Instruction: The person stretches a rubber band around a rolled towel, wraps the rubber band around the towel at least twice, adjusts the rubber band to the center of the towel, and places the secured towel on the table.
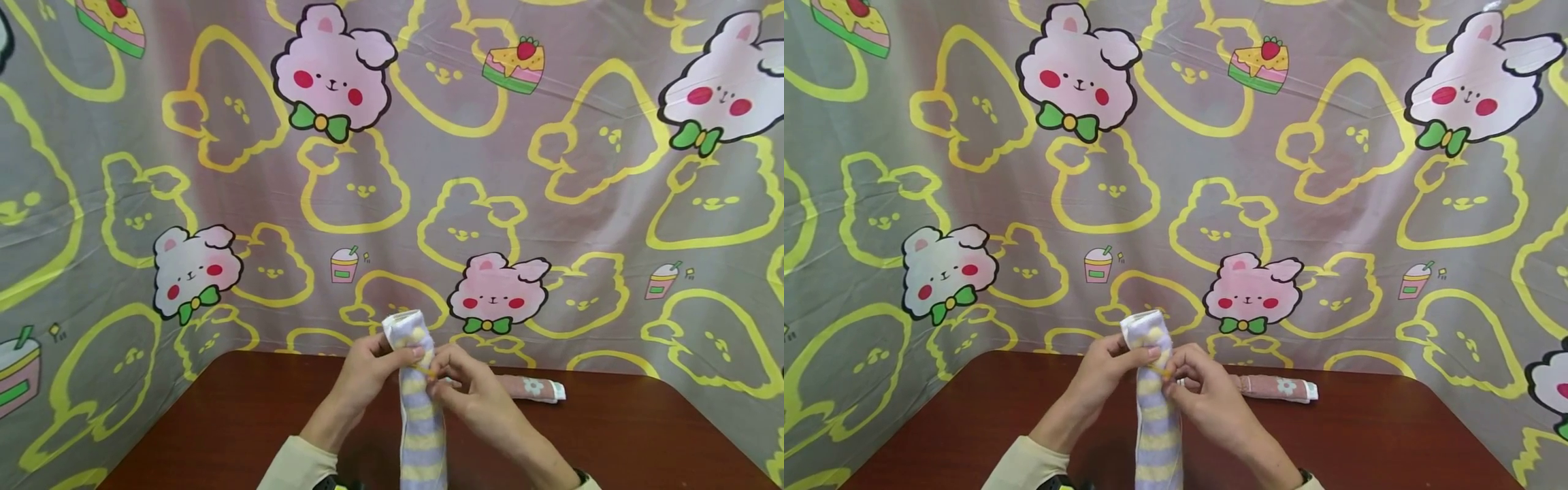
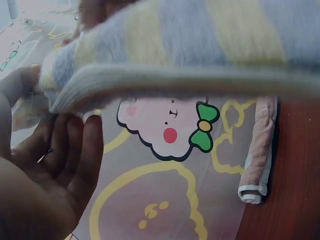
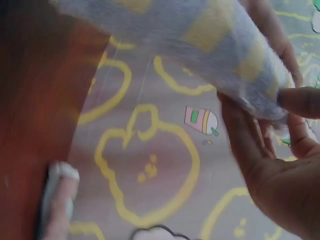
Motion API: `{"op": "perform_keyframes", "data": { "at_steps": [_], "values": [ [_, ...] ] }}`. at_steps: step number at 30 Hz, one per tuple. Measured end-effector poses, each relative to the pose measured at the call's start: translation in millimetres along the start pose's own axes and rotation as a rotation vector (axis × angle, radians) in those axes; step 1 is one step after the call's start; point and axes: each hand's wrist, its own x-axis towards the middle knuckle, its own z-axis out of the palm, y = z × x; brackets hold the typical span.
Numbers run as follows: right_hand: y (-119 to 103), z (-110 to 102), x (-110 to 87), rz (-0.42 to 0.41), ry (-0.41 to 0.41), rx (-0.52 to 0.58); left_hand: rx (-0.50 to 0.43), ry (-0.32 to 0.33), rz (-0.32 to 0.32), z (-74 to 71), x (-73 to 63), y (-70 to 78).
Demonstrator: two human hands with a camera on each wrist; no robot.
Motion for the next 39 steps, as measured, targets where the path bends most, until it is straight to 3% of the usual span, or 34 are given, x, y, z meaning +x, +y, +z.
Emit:
{"op": "perform_keyframes", "data": {
  "at_steps": [8,13,16,22,24,27,30,34,37,39],
  "values": [
    [-6,9,-2.2,-0.108,0.156,-0.39,0.094,0.126,0.099,7.0,-1.4,0.6],
    [-2,17,-1.8,-0.37,0.206,-0.61,0.1,0.184,0.064,7.6,-4.6,3.1],
    [3,20,-1.6,-0.493,0.195,-0.656,0.075,0.205,0.026,6.4,-5.6,5.1],
    [8,26,-1.3,-0.543,0.188,-0.65,0.101,0.241,-0.017,4.8,-5.1,6.7],
    [8,26,-0.2,-0.521,0.199,-0.589,0.1,0.233,-0.016,4.1,-4.1,7.3],
    [6,22,2.0,-0.453,0.213,-0.44,0.04,0.157,-0.003,2.1,-2.3,7.7],
    [4,14,2.5,-0.36,0.182,-0.26,-0.028,0.011,0.008,-1.9,-1.6,8.5],
    [3,4,0.6,-0.198,0.057,-0.058,-0.043,-0.144,0.007,-7.8,-2.1,6.9],
    [1,-2,-1.2,-0.09,-0.027,0.021,-0.049,-0.152,0.001,-8.3,-1.7,4.0],
    [0,-3,-2.2,-0.061,-0.04,0.0,-0.055,-0.12,0.003,-5.7,-1.1,2.1]
  ]
}}
